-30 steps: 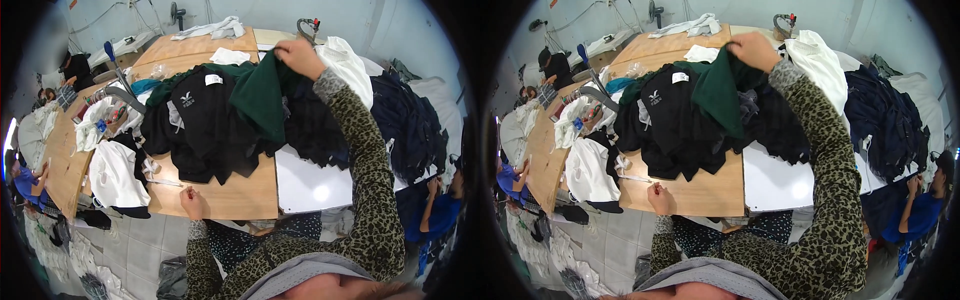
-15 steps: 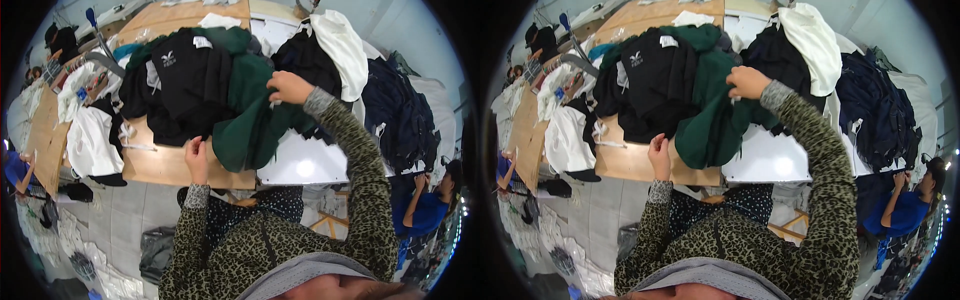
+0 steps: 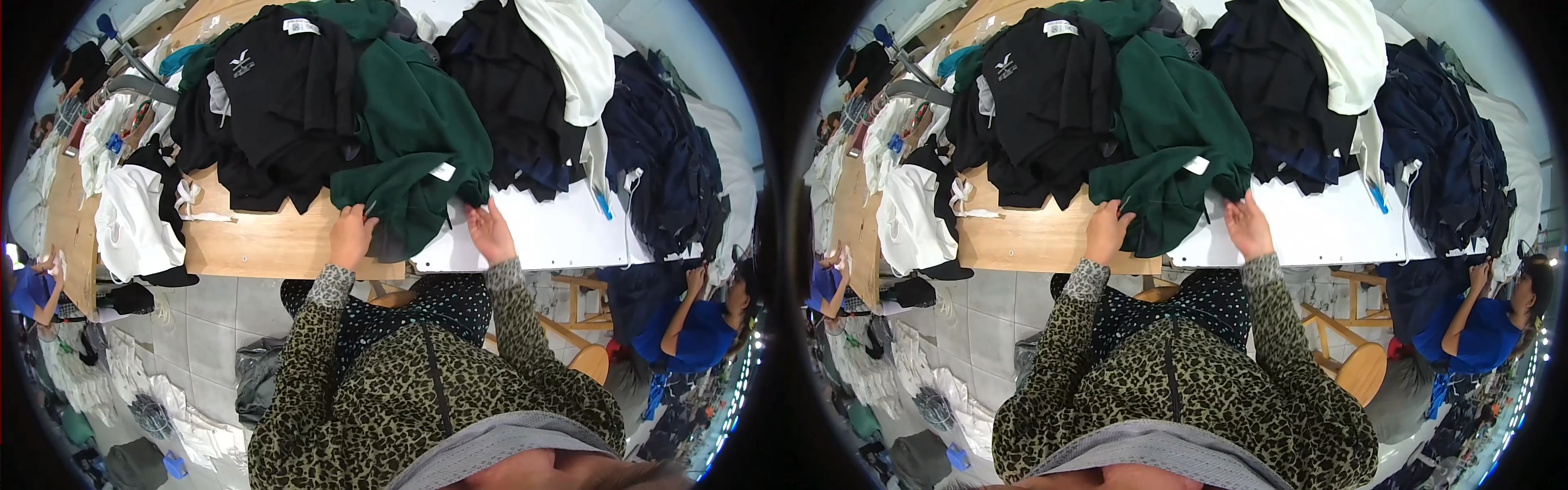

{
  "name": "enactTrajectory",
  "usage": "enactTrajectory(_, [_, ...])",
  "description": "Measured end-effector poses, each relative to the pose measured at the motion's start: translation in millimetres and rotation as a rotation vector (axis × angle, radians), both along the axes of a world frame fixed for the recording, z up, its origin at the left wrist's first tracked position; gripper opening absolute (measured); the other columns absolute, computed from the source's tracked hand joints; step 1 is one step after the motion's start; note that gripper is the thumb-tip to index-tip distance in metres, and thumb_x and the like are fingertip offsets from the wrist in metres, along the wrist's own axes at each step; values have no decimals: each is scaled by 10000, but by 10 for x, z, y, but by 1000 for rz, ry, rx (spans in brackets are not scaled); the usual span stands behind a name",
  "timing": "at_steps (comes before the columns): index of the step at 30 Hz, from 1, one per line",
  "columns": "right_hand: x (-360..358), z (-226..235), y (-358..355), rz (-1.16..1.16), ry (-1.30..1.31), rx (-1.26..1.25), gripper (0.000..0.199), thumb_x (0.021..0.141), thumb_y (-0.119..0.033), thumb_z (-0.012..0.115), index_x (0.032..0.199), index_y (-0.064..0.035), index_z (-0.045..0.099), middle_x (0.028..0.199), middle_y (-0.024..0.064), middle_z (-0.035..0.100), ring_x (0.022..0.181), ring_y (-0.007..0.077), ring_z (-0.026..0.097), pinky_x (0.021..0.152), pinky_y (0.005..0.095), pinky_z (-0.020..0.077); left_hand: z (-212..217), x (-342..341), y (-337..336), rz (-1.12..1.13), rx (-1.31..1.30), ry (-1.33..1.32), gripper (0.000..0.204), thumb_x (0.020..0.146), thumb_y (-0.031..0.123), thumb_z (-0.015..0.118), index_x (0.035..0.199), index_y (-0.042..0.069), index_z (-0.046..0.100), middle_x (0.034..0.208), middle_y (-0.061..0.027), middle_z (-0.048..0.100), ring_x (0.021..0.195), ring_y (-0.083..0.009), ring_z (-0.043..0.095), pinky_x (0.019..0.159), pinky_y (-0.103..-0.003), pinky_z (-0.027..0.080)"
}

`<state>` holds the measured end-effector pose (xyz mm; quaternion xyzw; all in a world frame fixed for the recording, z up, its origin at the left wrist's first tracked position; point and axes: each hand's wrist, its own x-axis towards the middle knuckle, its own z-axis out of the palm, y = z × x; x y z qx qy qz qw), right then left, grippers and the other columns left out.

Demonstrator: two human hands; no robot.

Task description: Inspecting garments for defects and trimming loose threads using a pair of snips in a factory setting.

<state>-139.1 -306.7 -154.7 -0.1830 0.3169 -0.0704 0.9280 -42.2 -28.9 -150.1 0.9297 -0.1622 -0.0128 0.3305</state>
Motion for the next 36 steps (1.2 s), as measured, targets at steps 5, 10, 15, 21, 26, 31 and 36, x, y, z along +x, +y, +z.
enactTrajectory(5, [373, 25, -214, -75, 144, -338, 352, 838, -260, 685, 1061, -40, 527, 987, 81, 573, 810, 164, 508, 682, 276, 407, 197, 0, 196, -22, -448, -52, 193, 780, 103, 700, 886, -32, 613, 711, -99, 578, 594, -169, 543, 557, -276, 441])
enactTrajectory(10, [221, 1171, 126, -601, -128, -997, 207, 879, -153, 633, 992, 10, 572, 913, 52, 622, 795, 105, 559, 725, 235, 457, 710, -113, 848, 85, -613, -2, 124, 775, -2, 679, 884, -17, 622, 737, -9, 554, 620, -63, 482, 549, -205, 390])
enactTrajectory(15, [256, 2126, 206, -461, -244, -2046, 258, 715, -97, 774, 837, 46, 597, 771, 73, 558, 702, 176, 543, 659, 252, 435, 980, -233, 1180, 150, -636, -159, 91, 770, -14, 680, 831, -28, 614, 756, 4, 537, 626, -52, 453, 550, -192, 354])
enactTrajectory(21, [1074, 1173, 122, 99, -161, -2236, 503, 700, -330, 768, 1026, 8, 588, 1056, 173, 552, 908, 345, 566, 780, 375, 479, 276, 189, 1189, 305, -196, -261, 254, 769, 76, 697, 1000, -1, 627, 984, -120, 564, 748, -213, 566, 678, -302, 478])
enactTrajectory(26, [567, 624, 273, 27, -99, -1849, 228, 791, -101, 694, 965, 4, 591, 986, 62, 575, 811, 146, 562, 734, 245, 463, 294, -158, 1005, 261, -375, -228, 175, 804, 35, 642, 976, 7, 637, 962, -117, 586, 810, -221, 593, 676, -295, 488])
enactTrajectory(31, [75, 289, 451, 195, -60, -1063, 122, 837, -32, 620, 954, 3, 608, 902, 14, 609, 790, 89, 554, 744, 226, 453, 542, -332, 131, -263, -534, -95, 184, 753, 39, 709, 932, 31, 668, 954, -57, 605, 691, -102, 574, 585, -217, 462])
enactTrajectory(36, [141, 294, 622, 317, -233, -544, 424, 845, 6, 579, 1262, -14, 508, 1112, 76, 567, 1042, 145, 511, 894, 250, 418, 310, -212, -386, -417, -279, -48, 261, 768, 120, 685, 1019, 63, 642, 980, -76, 608, 712, -240, 619, 642, -314, 509])
